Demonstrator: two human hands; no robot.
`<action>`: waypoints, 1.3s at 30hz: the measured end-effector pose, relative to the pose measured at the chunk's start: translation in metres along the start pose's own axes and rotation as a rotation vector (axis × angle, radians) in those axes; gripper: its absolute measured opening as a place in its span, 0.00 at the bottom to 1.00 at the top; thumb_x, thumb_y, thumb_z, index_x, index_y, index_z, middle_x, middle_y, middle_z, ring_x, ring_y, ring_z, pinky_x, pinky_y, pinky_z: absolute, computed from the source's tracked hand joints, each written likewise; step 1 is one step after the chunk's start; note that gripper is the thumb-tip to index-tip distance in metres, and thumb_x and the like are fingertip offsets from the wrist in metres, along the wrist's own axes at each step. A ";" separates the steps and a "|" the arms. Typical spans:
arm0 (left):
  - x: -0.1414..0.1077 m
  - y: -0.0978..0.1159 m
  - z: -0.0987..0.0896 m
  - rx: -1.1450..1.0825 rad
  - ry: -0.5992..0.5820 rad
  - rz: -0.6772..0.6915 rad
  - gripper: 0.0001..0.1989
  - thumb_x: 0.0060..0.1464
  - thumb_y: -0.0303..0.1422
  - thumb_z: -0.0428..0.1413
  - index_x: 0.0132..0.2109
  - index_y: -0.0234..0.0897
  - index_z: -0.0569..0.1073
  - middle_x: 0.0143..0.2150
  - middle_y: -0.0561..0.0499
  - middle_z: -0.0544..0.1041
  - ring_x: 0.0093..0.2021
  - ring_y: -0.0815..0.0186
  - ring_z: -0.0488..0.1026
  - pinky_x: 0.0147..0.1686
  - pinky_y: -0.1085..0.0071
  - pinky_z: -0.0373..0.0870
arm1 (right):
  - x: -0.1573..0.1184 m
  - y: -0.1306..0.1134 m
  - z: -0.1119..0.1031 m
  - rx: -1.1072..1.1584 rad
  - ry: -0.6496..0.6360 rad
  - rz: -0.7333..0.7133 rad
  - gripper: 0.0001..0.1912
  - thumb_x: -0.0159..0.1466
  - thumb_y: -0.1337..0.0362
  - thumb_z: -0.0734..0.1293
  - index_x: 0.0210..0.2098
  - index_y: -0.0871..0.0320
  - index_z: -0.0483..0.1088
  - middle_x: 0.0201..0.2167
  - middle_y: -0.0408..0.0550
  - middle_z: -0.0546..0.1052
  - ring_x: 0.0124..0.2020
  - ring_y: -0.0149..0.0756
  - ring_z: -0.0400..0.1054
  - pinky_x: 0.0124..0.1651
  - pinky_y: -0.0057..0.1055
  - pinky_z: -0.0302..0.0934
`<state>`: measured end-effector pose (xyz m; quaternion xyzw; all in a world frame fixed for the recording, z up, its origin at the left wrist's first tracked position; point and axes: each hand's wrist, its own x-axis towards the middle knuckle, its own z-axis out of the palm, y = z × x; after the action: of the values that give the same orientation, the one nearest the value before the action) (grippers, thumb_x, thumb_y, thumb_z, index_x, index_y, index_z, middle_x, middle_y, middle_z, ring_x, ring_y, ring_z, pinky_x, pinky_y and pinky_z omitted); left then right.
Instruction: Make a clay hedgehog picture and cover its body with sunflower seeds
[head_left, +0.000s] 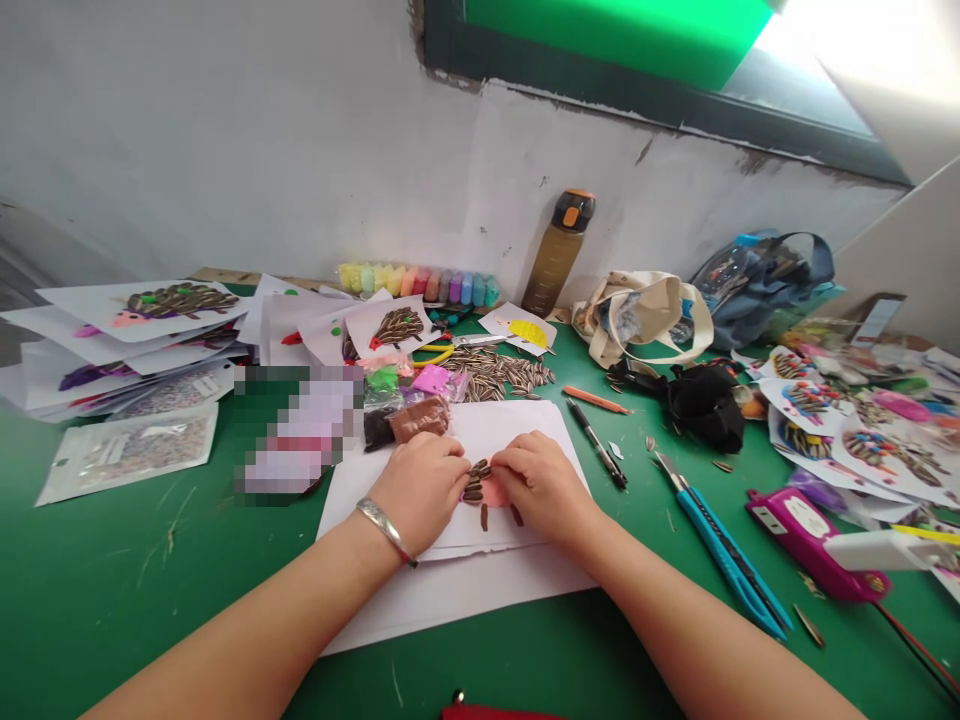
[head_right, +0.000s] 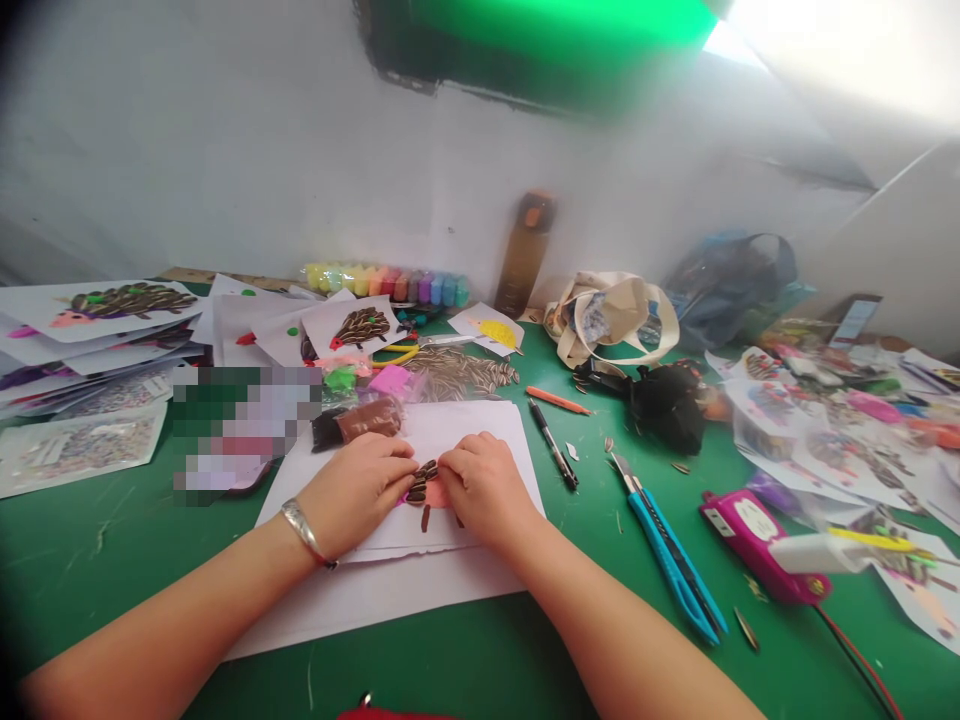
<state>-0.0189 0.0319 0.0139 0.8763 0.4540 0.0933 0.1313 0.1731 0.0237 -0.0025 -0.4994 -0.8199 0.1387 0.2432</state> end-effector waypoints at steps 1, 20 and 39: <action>0.000 0.000 0.000 0.001 -0.001 -0.002 0.12 0.60 0.29 0.50 0.35 0.37 0.78 0.42 0.48 0.77 0.42 0.61 0.69 0.47 0.62 0.66 | 0.000 0.000 0.000 -0.004 -0.005 -0.001 0.11 0.64 0.71 0.64 0.27 0.57 0.74 0.28 0.46 0.73 0.34 0.36 0.63 0.40 0.32 0.55; 0.000 0.001 -0.003 0.014 -0.047 -0.007 0.14 0.62 0.29 0.48 0.35 0.36 0.78 0.42 0.48 0.76 0.42 0.60 0.68 0.46 0.61 0.65 | 0.003 0.011 -0.003 0.015 0.055 0.022 0.08 0.62 0.71 0.65 0.32 0.56 0.76 0.30 0.47 0.75 0.36 0.36 0.66 0.41 0.31 0.57; 0.000 0.001 -0.008 -0.028 -0.074 -0.018 0.15 0.62 0.29 0.46 0.32 0.35 0.74 0.40 0.47 0.75 0.41 0.61 0.67 0.43 0.62 0.65 | 0.083 0.053 -0.019 -0.542 -0.137 0.231 0.14 0.65 0.69 0.58 0.35 0.55 0.75 0.38 0.51 0.75 0.42 0.42 0.64 0.37 0.33 0.48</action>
<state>-0.0204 0.0327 0.0213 0.8732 0.4552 0.0662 0.1610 0.1911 0.1219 0.0100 -0.6254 -0.7794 -0.0251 0.0280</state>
